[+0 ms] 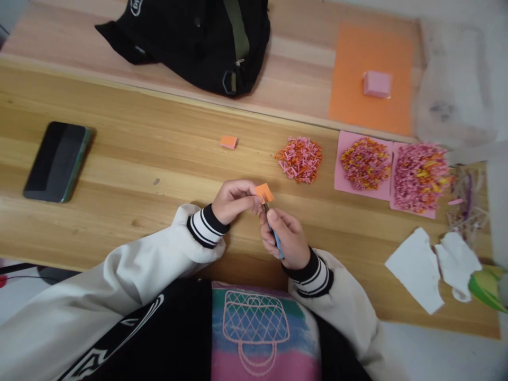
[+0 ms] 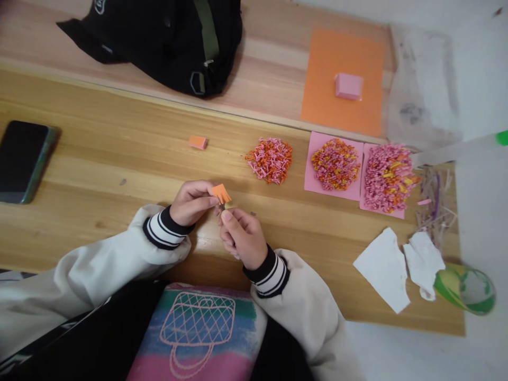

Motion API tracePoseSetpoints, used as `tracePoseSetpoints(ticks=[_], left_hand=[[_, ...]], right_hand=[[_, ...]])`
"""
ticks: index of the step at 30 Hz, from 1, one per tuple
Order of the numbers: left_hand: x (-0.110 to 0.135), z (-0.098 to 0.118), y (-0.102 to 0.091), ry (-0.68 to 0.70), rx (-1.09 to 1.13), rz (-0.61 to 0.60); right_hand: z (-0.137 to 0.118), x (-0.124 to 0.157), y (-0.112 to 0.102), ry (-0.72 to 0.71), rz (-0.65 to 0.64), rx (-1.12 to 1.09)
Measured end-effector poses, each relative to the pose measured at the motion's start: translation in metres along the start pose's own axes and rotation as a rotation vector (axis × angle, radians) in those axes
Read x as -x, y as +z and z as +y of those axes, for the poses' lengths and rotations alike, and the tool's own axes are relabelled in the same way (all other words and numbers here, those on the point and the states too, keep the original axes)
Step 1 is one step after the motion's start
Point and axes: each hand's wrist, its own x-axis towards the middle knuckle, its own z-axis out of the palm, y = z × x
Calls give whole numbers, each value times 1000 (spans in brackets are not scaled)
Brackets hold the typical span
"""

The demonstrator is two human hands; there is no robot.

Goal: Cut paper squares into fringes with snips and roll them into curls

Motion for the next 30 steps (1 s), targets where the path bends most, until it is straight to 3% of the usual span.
tracePoseSetpoints(ticks=[20, 30], left_hand=[[1, 0, 1, -32, -2, 11], [-4, 4, 5, -77, 94, 140]], right_hand=[[0, -2, 0, 10, 15, -9], [-3, -3, 1, 29, 108, 6]])
